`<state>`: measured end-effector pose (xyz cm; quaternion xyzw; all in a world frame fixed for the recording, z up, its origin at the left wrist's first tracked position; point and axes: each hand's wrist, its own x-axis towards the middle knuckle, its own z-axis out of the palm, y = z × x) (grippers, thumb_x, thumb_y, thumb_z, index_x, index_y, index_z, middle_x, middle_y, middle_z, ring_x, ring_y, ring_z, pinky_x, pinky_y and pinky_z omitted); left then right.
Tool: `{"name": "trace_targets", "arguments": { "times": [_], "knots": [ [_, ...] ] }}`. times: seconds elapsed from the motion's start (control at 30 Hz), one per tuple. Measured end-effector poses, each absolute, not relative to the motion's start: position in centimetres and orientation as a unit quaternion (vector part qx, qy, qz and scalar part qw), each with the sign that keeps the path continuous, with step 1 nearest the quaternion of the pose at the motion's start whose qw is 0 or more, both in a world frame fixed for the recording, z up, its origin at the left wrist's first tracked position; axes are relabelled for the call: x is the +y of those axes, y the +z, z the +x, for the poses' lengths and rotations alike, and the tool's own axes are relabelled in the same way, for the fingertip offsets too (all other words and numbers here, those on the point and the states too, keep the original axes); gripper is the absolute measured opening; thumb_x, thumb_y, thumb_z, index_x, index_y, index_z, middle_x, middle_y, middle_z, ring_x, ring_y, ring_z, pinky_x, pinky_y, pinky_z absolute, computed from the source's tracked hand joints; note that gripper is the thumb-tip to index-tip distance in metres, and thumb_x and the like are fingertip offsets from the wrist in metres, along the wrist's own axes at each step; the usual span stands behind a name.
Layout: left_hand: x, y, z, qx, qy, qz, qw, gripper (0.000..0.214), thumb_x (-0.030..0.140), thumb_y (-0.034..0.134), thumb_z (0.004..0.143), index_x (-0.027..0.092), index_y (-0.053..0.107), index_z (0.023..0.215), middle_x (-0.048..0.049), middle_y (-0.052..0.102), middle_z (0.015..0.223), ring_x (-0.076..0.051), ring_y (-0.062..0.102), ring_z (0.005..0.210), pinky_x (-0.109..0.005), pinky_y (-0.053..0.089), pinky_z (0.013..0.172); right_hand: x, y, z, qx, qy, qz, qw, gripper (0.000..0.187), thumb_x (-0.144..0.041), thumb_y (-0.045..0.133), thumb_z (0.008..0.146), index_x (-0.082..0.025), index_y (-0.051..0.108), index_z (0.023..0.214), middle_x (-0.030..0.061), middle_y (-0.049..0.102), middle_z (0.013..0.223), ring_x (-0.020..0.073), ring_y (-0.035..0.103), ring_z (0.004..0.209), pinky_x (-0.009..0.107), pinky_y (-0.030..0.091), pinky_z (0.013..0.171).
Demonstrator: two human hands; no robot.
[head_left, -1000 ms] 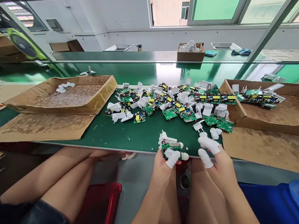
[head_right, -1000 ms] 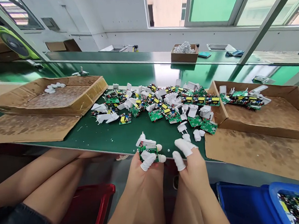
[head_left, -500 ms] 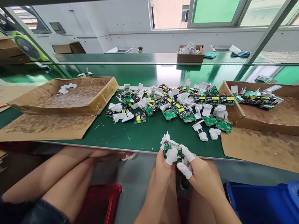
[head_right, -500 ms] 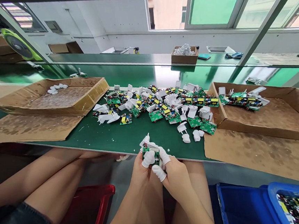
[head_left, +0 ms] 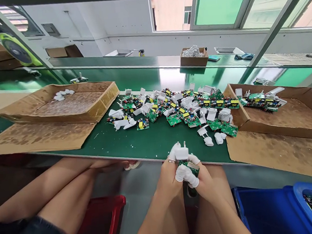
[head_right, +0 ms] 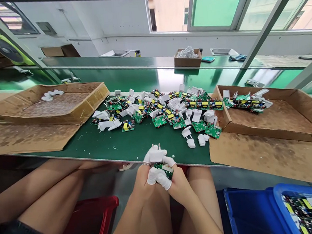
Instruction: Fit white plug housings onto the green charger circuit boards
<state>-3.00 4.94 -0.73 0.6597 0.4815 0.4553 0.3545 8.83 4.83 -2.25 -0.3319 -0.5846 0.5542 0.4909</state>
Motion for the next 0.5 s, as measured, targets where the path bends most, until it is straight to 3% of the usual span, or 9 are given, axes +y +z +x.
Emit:
{"name": "trace_targets", "arguments": {
  "times": [0.13, 0.23, 0.33, 0.43, 0.5],
  "knots": [
    [4.4, 0.9, -4.1, 0.648, 0.483, 0.525, 0.267, 0.059, 0.061, 0.033, 0.080, 0.011, 0.051, 0.105, -0.0117, 0.062, 0.084, -0.023, 0.057, 0.083, -0.034, 0.043, 0.078, 4.7, -2.5, 8.5, -0.484, 0.608, -0.339, 0.530, 0.029, -0.037, 0.053, 0.081, -0.020, 0.049, 0.104, 0.0001, 0.052, 0.070, 0.0083, 0.045, 0.050, 0.019, 0.043, 0.045],
    [3.9, 1.7, -4.2, 0.637, 0.422, 0.510, 0.394, 0.059, 0.064, 0.037, 0.077, 0.011, 0.055, 0.097, -0.0111, 0.062, 0.084, -0.023, 0.058, 0.080, -0.031, 0.044, 0.074, 4.9, -2.6, 8.3, -0.449, 0.603, -0.327, 0.573, 0.033, -0.044, 0.052, 0.080, -0.020, 0.051, 0.103, 0.0001, 0.053, 0.067, 0.0075, 0.040, 0.042, 0.018, 0.037, 0.035],
    [3.6, 1.5, -3.1, 0.513, 0.379, 0.560, 0.528, 0.059, 0.062, 0.041, 0.076, 0.011, 0.056, 0.103, -0.0106, 0.060, 0.097, -0.023, 0.055, 0.088, -0.029, 0.043, 0.079, 5.0, -2.6, 8.2, -0.494, 0.543, -0.321, 0.599, 0.035, -0.047, 0.048, 0.083, -0.019, 0.054, 0.103, 0.0037, 0.058, 0.072, 0.0130, 0.054, 0.056, 0.023, 0.050, 0.053],
    [3.7, 0.9, -1.9, 0.507, 0.436, 0.509, 0.542, 0.060, 0.058, 0.045, 0.077, 0.012, 0.050, 0.115, -0.0092, 0.059, 0.099, -0.021, 0.054, 0.088, -0.026, 0.044, 0.077, 5.0, -2.8, 8.3, -0.550, 0.479, -0.316, 0.607, 0.037, -0.045, 0.038, 0.088, -0.018, 0.055, 0.106, 0.0071, 0.061, 0.086, 0.0176, 0.059, 0.079, 0.029, 0.049, 0.076],
    [4.0, 0.6, -1.3, 0.500, 0.456, 0.486, 0.553, 0.060, 0.056, 0.049, 0.076, 0.011, 0.050, 0.115, -0.0093, 0.059, 0.098, -0.021, 0.053, 0.087, -0.025, 0.044, 0.074, 4.9, -2.9, 8.5, -0.573, 0.442, -0.322, 0.611, 0.035, -0.041, 0.033, 0.091, -0.019, 0.056, 0.107, 0.0068, 0.062, 0.088, 0.0170, 0.059, 0.082, 0.027, 0.048, 0.078]
  ]
}}
